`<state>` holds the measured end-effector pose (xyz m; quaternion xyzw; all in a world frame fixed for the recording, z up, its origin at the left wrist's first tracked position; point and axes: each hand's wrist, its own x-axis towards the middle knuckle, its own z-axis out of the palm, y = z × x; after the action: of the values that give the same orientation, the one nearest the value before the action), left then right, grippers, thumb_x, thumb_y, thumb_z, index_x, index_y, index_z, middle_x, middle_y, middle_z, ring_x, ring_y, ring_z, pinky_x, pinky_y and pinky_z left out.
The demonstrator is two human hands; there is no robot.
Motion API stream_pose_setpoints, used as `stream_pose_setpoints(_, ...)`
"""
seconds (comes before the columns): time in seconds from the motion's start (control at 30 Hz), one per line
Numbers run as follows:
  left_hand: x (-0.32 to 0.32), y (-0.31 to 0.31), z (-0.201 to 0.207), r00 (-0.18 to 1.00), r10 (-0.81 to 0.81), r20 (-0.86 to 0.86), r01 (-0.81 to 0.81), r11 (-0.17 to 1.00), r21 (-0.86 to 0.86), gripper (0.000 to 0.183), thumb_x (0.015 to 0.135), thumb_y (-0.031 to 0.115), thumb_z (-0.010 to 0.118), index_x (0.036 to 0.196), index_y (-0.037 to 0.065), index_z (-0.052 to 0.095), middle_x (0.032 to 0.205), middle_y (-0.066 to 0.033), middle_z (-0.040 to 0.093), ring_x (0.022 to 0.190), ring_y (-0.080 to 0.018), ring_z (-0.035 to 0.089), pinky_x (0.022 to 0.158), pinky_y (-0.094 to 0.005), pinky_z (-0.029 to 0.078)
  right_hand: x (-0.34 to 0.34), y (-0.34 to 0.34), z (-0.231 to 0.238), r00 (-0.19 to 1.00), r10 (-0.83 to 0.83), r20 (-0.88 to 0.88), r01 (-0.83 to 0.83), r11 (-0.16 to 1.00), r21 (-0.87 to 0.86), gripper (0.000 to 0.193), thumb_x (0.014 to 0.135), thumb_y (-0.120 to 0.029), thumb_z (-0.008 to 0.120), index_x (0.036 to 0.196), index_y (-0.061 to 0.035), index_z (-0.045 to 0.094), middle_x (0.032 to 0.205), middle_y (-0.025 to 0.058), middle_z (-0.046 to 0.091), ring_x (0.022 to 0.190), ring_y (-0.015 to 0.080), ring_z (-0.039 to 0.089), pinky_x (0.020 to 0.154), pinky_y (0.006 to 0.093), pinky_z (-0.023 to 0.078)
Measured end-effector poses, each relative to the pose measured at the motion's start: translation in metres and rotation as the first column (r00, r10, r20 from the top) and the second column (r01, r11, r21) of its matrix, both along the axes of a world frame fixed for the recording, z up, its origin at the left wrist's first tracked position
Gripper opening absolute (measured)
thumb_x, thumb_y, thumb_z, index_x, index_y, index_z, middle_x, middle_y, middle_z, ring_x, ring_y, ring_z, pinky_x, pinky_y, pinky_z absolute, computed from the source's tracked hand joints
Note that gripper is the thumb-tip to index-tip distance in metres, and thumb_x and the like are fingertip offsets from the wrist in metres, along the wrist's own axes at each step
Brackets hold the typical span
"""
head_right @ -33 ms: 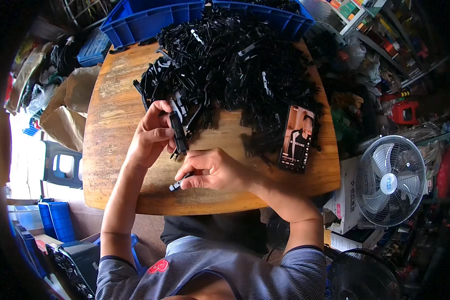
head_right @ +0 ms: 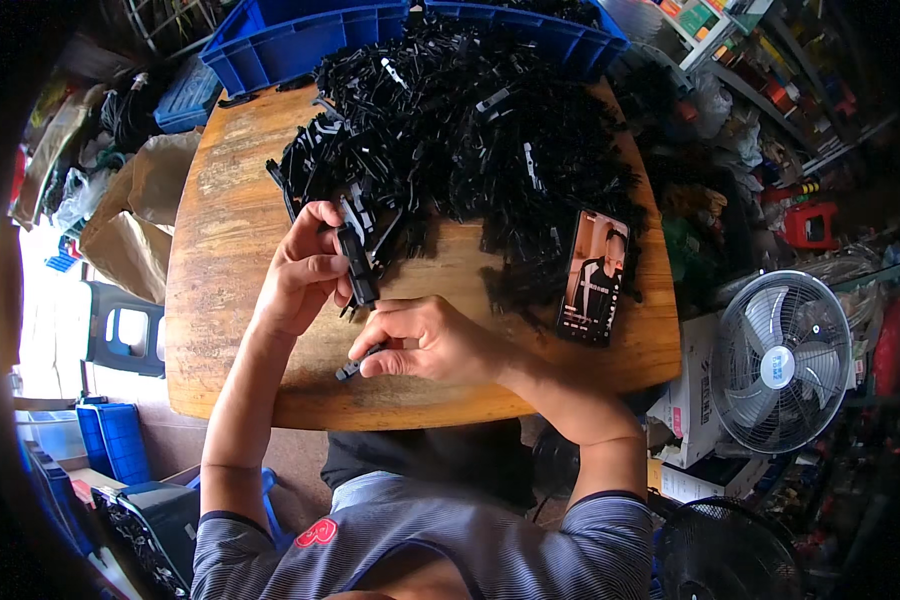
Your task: The person assembles plastic clips by taking components from a pile on the table and snapping the pieces together by hand.
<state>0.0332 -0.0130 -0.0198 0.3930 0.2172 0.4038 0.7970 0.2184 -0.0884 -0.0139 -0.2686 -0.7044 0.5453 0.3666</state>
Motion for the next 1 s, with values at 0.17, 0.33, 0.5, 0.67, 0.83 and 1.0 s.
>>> stream_pose_setpoints(0.17,0.003,-0.001,-0.004,0.997,0.080,0.014,-0.080,0.996,0.032,0.027,0.076,-0.003,0.056,0.099,0.007,0.045,0.072,-0.0047,0.057,0.057,-0.0141,0.059,0.049,-0.0238,0.047,0.008,0.003,0.002,0.990,-0.131,0.045,0.124,0.982,0.143,0.019,0.083,-0.020,0.067,0.093,-0.0039,0.065,0.085,0.0066,0.063,0.080,0.0169,0.060,0.072,0.0274,0.046)
stream_pose_setpoints(0.33,0.000,0.000,0.003,0.995,-0.027,-0.101,0.028,1.000,0.009,0.029,0.077,-0.002,0.055,0.104,0.005,0.047,0.075,-0.0072,0.060,0.059,-0.0148,0.060,0.052,-0.0244,0.048,0.016,0.005,0.007,0.977,-0.209,0.037,0.194,0.951,0.239,0.020,0.083,-0.020,0.067,0.094,-0.0040,0.064,0.082,0.0056,0.060,0.080,0.0153,0.059,0.072,0.0265,0.046)
stream_pose_setpoints(0.5,0.005,-0.009,-0.003,0.927,-0.187,-0.325,0.211,0.977,0.041,0.019,0.083,0.002,0.056,0.097,0.007,0.046,0.079,-0.0051,0.063,0.063,-0.0131,0.062,0.053,-0.0215,0.043,0.027,0.009,0.010,0.938,-0.346,-0.013,0.340,0.913,0.225,0.019,0.085,-0.016,0.065,0.096,-0.0014,0.061,0.087,0.0061,0.058,0.076,0.0115,0.055,0.066,0.0232,0.045)
stream_pose_setpoints(0.67,0.011,-0.017,0.009,0.713,-0.044,-0.700,0.348,0.888,0.299,0.026,0.086,0.016,0.063,0.107,0.005,0.053,0.070,-0.0028,0.057,0.063,-0.0073,0.051,0.056,-0.0248,0.043,0.030,0.011,0.012,0.855,-0.505,0.118,0.400,0.786,0.471,0.015,0.082,-0.007,0.066,0.096,-0.0020,0.062,0.081,0.0086,0.062,0.073,0.0175,0.060,0.064,0.0270,0.048)
stream_pose_setpoints(0.83,0.016,-0.023,-0.004,0.707,0.303,-0.640,0.286,0.704,0.650,0.033,0.084,0.019,0.067,0.108,0.003,0.052,0.073,-0.0110,0.058,0.067,-0.0130,0.054,0.062,-0.0311,0.045,0.028,0.009,0.006,0.851,-0.522,0.055,0.453,0.784,0.424,0.021,0.077,-0.009,0.072,0.093,0.0009,0.065,0.082,0.0067,0.061,0.073,0.0125,0.056,0.063,0.0216,0.044)
stream_pose_setpoints(1.0,0.014,-0.023,0.001,0.847,0.154,-0.509,0.202,0.792,0.576,0.035,0.085,0.021,0.067,0.111,0.003,0.052,0.080,-0.0075,0.059,0.075,-0.0104,0.052,0.068,-0.0289,0.044,0.033,0.010,0.002,0.888,-0.460,-0.022,0.447,0.850,0.279,0.020,0.078,-0.010,0.072,0.093,0.0017,0.065,0.085,0.0070,0.060,0.074,0.0110,0.057,0.064,0.0200,0.045)
